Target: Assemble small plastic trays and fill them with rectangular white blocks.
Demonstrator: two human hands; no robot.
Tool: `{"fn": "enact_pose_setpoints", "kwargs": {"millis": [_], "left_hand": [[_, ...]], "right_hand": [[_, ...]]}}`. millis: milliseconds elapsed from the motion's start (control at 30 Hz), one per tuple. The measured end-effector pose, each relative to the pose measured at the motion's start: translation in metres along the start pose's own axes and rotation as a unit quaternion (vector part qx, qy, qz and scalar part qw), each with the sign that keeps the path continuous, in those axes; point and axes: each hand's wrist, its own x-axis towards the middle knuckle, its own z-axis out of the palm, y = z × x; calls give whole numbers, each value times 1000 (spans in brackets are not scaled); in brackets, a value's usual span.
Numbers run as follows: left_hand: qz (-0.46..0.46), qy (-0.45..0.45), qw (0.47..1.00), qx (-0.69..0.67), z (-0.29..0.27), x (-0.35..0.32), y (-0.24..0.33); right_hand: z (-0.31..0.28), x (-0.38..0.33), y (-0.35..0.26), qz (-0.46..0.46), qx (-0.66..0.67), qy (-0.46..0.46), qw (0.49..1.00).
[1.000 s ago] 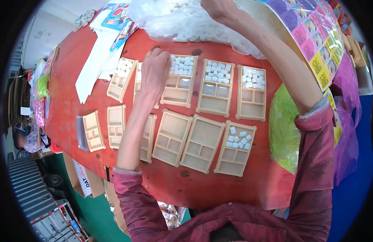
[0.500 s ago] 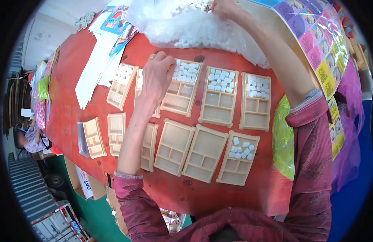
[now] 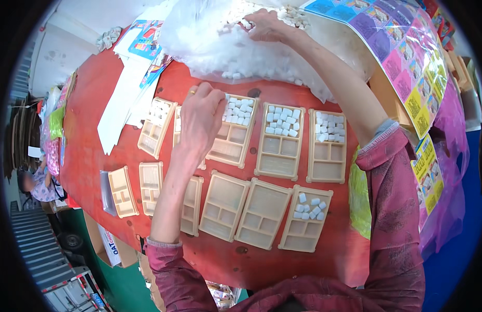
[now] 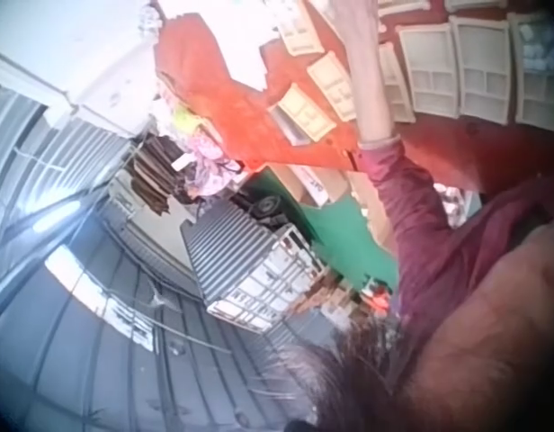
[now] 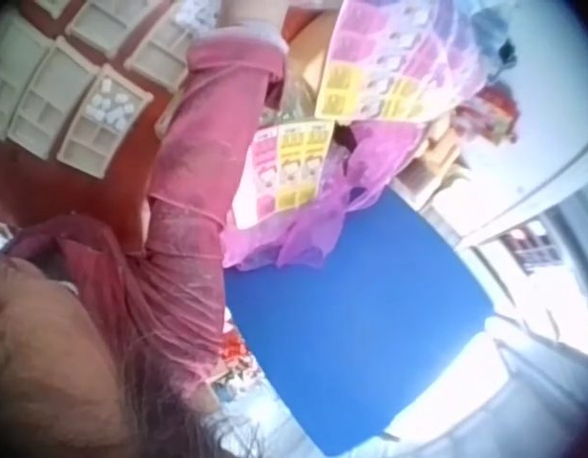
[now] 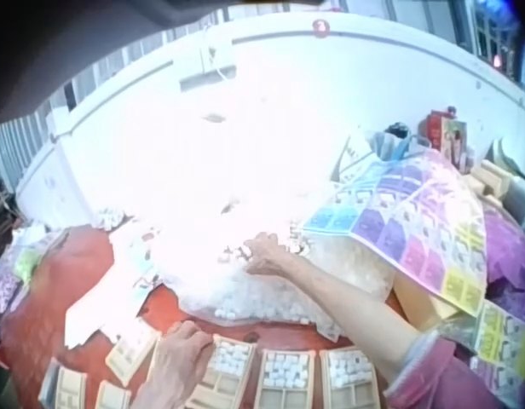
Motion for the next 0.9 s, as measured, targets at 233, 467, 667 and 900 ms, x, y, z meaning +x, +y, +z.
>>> {"fn": "enact_pose_setpoints", "kwargs": {"millis": [233, 467, 667, 900], "left_hand": [[-16, 11, 999, -28, 7, 32, -16], [-84, -64, 994, -10, 18, 52, -8], [-5, -42, 999, 32, 28, 60, -5], [35, 58, 997, 42, 54, 100, -29]], "right_hand": [[10, -17, -46, -84, -8, -114, 990], [3, -30, -37, -85, -41, -64, 993], [3, -23, 18, -69, -49, 199, 976], [-12, -4, 53, 71, -32, 188, 979]]}}
